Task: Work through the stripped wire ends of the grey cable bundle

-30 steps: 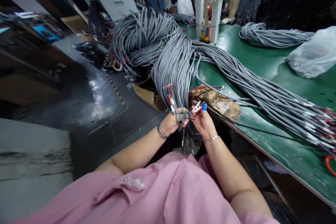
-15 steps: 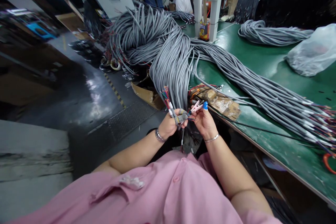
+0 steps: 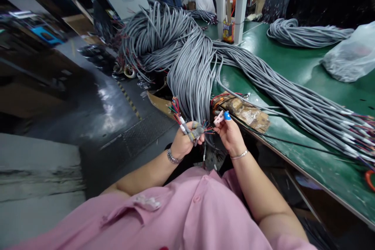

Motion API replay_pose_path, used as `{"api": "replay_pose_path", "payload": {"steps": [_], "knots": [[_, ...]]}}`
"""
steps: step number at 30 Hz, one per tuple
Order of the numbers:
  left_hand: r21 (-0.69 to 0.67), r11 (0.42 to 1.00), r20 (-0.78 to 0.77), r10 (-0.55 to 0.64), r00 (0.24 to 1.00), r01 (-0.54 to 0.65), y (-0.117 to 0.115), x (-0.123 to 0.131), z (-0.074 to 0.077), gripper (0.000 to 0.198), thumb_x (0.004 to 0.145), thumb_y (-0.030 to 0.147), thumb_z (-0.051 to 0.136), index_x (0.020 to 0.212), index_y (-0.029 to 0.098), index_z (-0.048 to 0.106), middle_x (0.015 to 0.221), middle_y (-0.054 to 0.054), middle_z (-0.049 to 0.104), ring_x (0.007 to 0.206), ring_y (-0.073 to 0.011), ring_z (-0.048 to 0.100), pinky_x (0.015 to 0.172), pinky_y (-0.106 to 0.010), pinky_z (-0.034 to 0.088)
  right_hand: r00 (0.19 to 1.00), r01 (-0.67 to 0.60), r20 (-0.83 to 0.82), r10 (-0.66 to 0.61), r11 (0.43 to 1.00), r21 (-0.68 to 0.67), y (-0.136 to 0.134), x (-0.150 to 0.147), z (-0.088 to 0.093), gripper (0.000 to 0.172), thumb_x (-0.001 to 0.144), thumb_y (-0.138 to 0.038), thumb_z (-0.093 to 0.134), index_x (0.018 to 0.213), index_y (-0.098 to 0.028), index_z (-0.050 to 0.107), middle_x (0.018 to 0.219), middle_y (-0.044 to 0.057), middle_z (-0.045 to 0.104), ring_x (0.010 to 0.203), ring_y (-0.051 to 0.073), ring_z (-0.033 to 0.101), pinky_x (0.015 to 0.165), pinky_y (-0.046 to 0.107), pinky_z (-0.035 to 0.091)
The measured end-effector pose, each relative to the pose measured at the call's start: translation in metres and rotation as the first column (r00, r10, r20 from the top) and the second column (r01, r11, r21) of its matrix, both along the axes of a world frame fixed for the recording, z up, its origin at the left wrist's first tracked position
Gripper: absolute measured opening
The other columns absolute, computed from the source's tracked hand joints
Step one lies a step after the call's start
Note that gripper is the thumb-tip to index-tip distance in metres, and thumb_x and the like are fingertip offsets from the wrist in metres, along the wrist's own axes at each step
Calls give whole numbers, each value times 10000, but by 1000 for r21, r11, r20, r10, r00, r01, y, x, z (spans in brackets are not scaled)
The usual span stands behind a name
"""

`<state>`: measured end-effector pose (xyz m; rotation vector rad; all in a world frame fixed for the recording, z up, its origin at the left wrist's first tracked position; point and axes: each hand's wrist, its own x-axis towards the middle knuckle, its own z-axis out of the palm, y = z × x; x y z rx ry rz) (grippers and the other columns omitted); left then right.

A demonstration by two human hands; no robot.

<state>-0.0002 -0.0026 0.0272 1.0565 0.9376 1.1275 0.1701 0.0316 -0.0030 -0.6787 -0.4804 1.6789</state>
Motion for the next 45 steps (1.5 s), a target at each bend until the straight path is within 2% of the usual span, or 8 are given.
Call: {"api": "replay_pose_path", "payload": {"steps": [6, 12, 17, 23, 30, 33, 38, 45], "knots": [[3, 1000, -97, 11, 995, -11, 1, 11, 4, 317, 767, 431, 695, 689, 139, 598, 586, -20, 646, 461, -94, 566, 461, -202, 454, 998, 66, 11, -67, 997, 41, -2, -3, 2, 322, 800, -514, 672, 797, -192, 664, 813, 21, 707, 606, 101, 581, 552, 225, 490], [9, 1000, -144, 17, 989, -16, 4, 20, 3, 300, 758, 427, 693, 694, 145, 615, 576, -16, 638, 467, -104, 566, 473, -220, 475, 994, 63, -87, -65, 998, -24, 2, -8, 2, 249, 791, -446, 712, 808, -201, 674, 715, -3, 685, 587, 113, 577, 560, 242, 505], [0, 999, -169, 32, 985, -33, 8, 19, -1, 307, 759, 424, 690, 665, 146, 598, 573, -18, 639, 459, -100, 560, 473, -219, 473, 987, 108, -112, -116, 991, -73, 5, -10, -1, 217, 799, -413, 713, 779, -202, 671, 746, 6, 707, 598, 122, 591, 593, 259, 515], [-6, 999, -146, 33, 989, -34, 7, 18, -3, 281, 765, 402, 687, 688, 145, 600, 578, -14, 635, 474, -99, 563, 475, -213, 478, 983, 78, -161, -86, 995, -55, 1, -10, 3, 251, 759, -429, 748, 805, -193, 676, 764, 0, 711, 594, 106, 582, 582, 236, 514], [10, 999, -131, 38, 991, -37, 1, 14, 1, 321, 766, 445, 690, 704, 144, 599, 577, -10, 629, 467, -95, 557, 471, -211, 472, 995, -37, -95, 33, 999, -40, -5, -2, 5, 423, 750, -626, 662, 805, -207, 648, 792, 19, 712, 640, 132, 630, 572, 252, 528], [2, 1000, -131, 27, 991, -27, 1, 10, 3, 331, 733, 444, 725, 691, 141, 599, 555, -4, 615, 459, -91, 550, 464, -205, 457, 997, -73, -36, 72, 997, -29, -6, 1, 6, 419, 742, -616, 675, 812, -204, 652, 812, 24, 711, 634, 126, 624, 580, 249, 541], [-33, 999, -103, 18, 995, -22, 3, 10, 8, 316, 688, 413, 769, 698, 139, 613, 517, 13, 594, 424, -83, 522, 431, -200, 432, 997, -50, 68, 48, 998, 34, -5, 1, 7, 270, 785, -451, 714, 833, -190, 666, 764, -4, 680, 586, 90, 568, 559, 204, 529], [-68, 997, -64, 40, 997, -44, 5, 20, 8, 328, 682, 415, 769, 663, 131, 606, 510, -1, 603, 421, -89, 529, 432, -210, 445, 998, 54, 19, -55, 997, 55, -2, -2, -3, 356, 791, -541, 672, 829, -188, 675, 788, 22, 701, 624, 112, 593, 560, 222, 517]]}}
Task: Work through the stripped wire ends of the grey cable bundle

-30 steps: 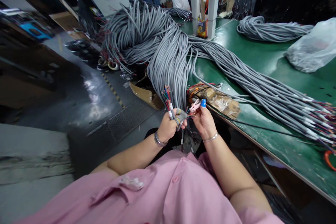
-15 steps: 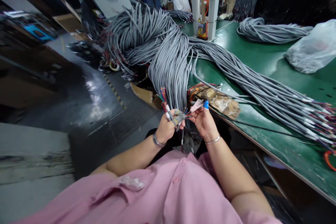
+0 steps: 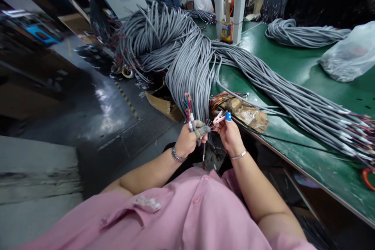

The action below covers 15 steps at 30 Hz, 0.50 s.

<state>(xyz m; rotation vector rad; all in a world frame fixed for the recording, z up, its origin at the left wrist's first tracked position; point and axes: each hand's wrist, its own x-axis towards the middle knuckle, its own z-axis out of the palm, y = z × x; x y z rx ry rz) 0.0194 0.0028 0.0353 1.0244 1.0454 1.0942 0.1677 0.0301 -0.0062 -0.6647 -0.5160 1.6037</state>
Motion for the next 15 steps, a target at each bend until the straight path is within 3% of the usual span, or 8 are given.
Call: {"api": "replay_pose_path", "payload": {"steps": [5, 10, 15], "knots": [[-19, 999, 18, 38, 999, -38, 3, 8, 1, 347, 658, 421, 781, 641, 139, 581, 494, 3, 593, 409, -90, 522, 423, -210, 440, 993, -45, -109, 38, 997, -62, 3, -1, -2, 289, 774, -472, 722, 855, -197, 690, 772, 13, 709, 636, 122, 609, 587, 240, 526], [-31, 998, 9, 53, 999, -53, 7, 11, -3, 356, 663, 433, 774, 631, 145, 567, 497, 4, 593, 407, -88, 520, 423, -209, 446, 991, 8, -132, -19, 996, -85, 6, -4, -2, 212, 766, -413, 748, 803, -216, 680, 784, -4, 719, 648, 129, 625, 614, 261, 532], [-4, 999, -22, 43, 999, -43, 7, 10, -8, 339, 677, 432, 765, 646, 143, 589, 497, 4, 591, 412, -88, 519, 427, -209, 447, 991, 18, -127, -29, 996, -93, 4, -8, 3, 246, 781, -456, 719, 777, -215, 671, 768, -2, 709, 629, 132, 611, 591, 263, 523]]}}
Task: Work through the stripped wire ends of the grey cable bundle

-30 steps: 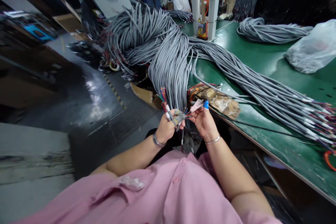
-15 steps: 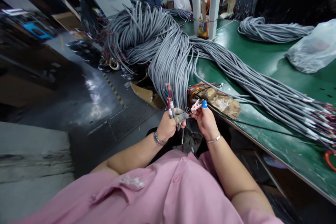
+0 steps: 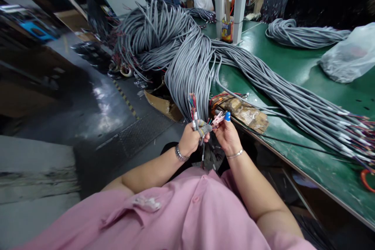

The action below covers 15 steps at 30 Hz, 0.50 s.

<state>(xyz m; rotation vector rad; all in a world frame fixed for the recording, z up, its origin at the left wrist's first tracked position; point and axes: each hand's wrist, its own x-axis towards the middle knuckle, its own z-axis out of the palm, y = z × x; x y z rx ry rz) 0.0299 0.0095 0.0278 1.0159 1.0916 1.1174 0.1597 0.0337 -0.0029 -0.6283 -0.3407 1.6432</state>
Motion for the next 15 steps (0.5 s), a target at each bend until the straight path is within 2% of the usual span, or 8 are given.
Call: {"api": "replay_pose_path", "payload": {"steps": [5, 9, 12, 15], "knots": [[28, 999, 2, -17, 1000, 17, -6, -3, 0, 343, 696, 439, 751, 632, 145, 585, 503, 4, 591, 416, -85, 520, 433, -207, 445, 997, -80, -5, 80, 996, 35, -4, 4, 1, 422, 748, -629, 663, 790, -209, 669, 768, 5, 702, 634, 129, 621, 566, 249, 529], [76, 997, -38, -22, 999, 25, -12, -10, 1, 346, 737, 451, 717, 636, 145, 593, 518, -4, 601, 437, -95, 540, 457, -220, 466, 953, -285, 109, 281, 958, 18, -11, 15, 2, 522, 696, -697, 651, 816, -189, 682, 794, 37, 710, 656, 149, 650, 593, 278, 554], [90, 993, -103, -62, 993, 72, -15, -15, 4, 340, 724, 436, 735, 625, 137, 606, 518, -11, 604, 447, -96, 543, 470, -217, 464, 895, -374, 268, 357, 927, 12, -16, 22, 4, 453, 663, -605, 745, 796, -175, 692, 741, 32, 696, 640, 145, 641, 610, 281, 553], [99, 988, -171, -100, 980, 118, -15, -18, 4, 325, 703, 411, 758, 622, 131, 614, 521, -19, 613, 453, -96, 544, 477, -209, 451, 846, -352, 437, 306, 936, 27, -20, 25, 8, 307, 664, -431, 813, 776, -171, 693, 688, -1, 671, 618, 116, 609, 634, 258, 526]]}}
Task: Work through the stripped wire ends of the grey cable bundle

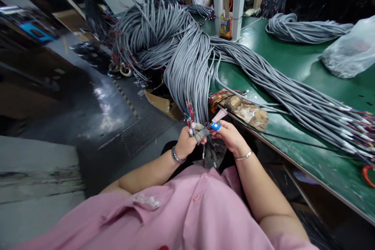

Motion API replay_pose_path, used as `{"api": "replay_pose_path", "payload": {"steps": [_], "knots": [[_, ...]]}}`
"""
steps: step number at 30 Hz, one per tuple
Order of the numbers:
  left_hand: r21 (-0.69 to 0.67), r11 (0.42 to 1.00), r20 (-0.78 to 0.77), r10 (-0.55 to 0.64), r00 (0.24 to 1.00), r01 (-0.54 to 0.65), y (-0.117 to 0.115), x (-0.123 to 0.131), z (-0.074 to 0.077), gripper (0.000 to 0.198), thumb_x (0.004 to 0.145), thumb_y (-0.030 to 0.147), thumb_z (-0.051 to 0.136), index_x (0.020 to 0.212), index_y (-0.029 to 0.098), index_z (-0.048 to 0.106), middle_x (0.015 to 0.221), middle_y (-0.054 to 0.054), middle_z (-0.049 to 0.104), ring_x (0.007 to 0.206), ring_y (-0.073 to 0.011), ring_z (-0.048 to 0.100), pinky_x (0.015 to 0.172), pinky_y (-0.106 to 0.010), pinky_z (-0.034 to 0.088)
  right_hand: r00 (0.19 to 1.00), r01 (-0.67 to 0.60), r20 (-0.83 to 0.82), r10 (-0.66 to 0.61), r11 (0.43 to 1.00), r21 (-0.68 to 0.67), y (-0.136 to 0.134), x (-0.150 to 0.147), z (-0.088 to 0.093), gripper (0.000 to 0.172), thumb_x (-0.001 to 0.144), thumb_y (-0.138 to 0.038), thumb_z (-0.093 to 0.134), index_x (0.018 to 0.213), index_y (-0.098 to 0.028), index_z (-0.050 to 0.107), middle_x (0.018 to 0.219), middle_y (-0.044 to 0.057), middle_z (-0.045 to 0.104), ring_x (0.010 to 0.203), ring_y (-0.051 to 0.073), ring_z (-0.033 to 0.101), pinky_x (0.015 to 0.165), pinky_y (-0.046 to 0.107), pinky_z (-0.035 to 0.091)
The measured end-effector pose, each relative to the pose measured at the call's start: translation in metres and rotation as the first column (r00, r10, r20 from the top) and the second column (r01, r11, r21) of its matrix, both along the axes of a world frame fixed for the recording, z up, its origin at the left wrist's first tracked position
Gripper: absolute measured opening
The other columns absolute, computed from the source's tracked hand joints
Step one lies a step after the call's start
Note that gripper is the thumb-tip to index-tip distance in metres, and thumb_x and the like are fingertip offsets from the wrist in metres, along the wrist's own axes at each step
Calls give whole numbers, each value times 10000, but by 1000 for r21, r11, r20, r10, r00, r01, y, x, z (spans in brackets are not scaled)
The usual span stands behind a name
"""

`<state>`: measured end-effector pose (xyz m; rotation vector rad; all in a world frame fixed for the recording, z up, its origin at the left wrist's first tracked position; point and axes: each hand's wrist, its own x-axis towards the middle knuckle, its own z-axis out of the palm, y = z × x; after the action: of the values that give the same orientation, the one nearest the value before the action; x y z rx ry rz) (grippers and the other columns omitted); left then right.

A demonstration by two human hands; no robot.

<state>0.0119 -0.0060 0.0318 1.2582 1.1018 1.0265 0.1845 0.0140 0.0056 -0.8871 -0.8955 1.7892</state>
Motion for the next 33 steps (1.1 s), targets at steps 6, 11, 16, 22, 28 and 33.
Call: {"api": "replay_pose_path", "payload": {"steps": [6, 11, 16, 22, 28, 33], "knots": [[58, 977, -200, -188, 962, 203, 7, -6, -9, 210, 727, 297, 723, 653, 120, 638, 599, -37, 667, 537, -119, 599, 531, -208, 461, 958, -5, 269, -98, 935, 355, -7, -3, 9, 207, 752, -384, 746, 744, -183, 696, 726, 1, 661, 674, 137, 578, 701, 291, 493], [15, 970, -228, -232, 946, 241, 11, -9, -4, 236, 757, 307, 685, 631, 112, 646, 581, -43, 667, 525, -122, 601, 522, -206, 457, 884, 28, 391, -257, 863, 504, -18, -1, 5, 193, 814, -401, 683, 808, -208, 700, 799, 23, 658, 760, 169, 580, 750, 308, 482], [22, 991, -57, -129, 990, 131, 9, -8, -3, 311, 770, 396, 691, 649, 110, 669, 591, -58, 666, 524, -121, 594, 532, -219, 463, 963, 88, 215, -165, 940, 329, -27, -4, -3, 268, 777, -420, 720, 952, -223, 670, 872, 20, 676, 764, 161, 602, 728, 296, 493], [14, 983, 6, -181, 983, 181, 12, -12, -7, 323, 769, 419, 695, 678, 109, 688, 637, -77, 688, 557, -129, 608, 544, -222, 459, 963, 186, 134, -232, 939, 290, -28, -18, 2, 198, 778, -395, 722, 815, -211, 659, 691, -7, 651, 630, 135, 568, 632, 273, 461], [19, 966, -156, -250, 956, 256, 10, -16, -1, 313, 725, 408, 737, 668, 101, 704, 636, -89, 695, 563, -141, 609, 568, -237, 470, 978, 143, 112, -175, 959, 243, -24, -23, 10, 222, 763, -400, 729, 750, -208, 618, 600, -29, 611, 536, 123, 537, 574, 272, 433], [18, 988, -36, -154, 987, 155, 8, -13, -4, 333, 749, 433, 709, 694, 105, 690, 644, -91, 699, 563, -146, 625, 565, -245, 486, 940, 235, 194, -281, 944, 230, -23, -25, 9, 247, 718, -397, 763, 710, -190, 629, 602, -35, 584, 538, 99, 472, 558, 249, 394]]}}
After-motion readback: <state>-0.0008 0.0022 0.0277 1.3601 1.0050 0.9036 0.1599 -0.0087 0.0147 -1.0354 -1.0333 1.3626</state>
